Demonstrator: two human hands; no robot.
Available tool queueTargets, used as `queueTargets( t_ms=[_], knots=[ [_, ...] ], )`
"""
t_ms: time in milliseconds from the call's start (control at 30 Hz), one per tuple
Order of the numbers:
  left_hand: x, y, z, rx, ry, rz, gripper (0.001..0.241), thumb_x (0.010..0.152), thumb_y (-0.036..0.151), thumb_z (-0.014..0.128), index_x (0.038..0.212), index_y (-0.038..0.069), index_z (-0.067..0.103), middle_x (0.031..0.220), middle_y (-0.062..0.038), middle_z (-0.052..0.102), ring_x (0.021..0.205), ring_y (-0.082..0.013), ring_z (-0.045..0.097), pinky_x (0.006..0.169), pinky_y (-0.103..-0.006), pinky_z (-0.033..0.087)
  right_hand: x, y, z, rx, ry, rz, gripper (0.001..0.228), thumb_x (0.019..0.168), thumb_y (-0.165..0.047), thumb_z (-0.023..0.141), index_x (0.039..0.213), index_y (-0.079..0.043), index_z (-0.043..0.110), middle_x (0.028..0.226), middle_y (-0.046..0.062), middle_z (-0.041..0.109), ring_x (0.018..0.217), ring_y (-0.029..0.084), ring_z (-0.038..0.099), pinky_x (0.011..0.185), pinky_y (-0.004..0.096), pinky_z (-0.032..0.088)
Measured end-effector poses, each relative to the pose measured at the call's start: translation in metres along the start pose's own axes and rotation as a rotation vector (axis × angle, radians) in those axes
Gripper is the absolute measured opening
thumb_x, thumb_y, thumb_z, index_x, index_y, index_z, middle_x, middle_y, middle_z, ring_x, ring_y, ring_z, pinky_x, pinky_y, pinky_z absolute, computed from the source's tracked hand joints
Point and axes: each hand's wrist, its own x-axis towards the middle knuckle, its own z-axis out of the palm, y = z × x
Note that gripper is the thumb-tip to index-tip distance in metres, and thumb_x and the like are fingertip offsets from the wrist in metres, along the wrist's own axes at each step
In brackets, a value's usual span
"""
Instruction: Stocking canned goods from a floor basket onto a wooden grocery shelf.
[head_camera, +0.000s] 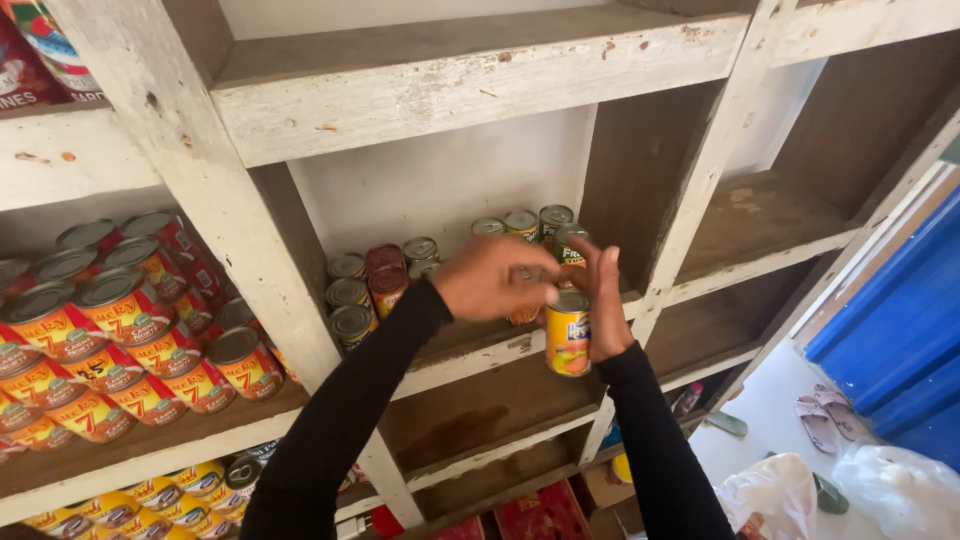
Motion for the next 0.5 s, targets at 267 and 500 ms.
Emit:
queueTargets(
  t_ms=[267, 500],
  knots=[
    [-0.014, 0.032, -0.011, 0.140, 0.014, -0.037, 0.046, 0.069, 0.036, 0.087, 0.097, 0.006, 0.065, 0.088, -0.012, 0.072, 0.080, -0.0302, 0.071, 0.070, -0.0403, 0.054, 0.009, -0.027, 0.064, -0.116, -0.115, -0.219, 0.100, 0.094, -0.080, 0.016, 0.166, -0.010, 0.017, 0.136, 0.020, 0.057, 0.127, 0.029, 0.054, 0.112, 0.040, 0.037],
    [-0.016, 0.021, -0.065, 0.335, 0.206, -0.188, 0.047, 0.070, 0.027, 0.085, 0.106, 0.008, 0.061, 0.098, -0.014, 0.069, 0.090, -0.0350, 0.068, 0.079, -0.0450, 0.053, 0.007, -0.032, 0.054, -0.131, -0.077, -0.348, 0.088, 0.099, -0.071, 0.029, 0.163, -0.012, 0.020, 0.144, 0.014, 0.049, 0.115, 0.023, 0.057, 0.098, 0.040, 0.048]
  ],
)
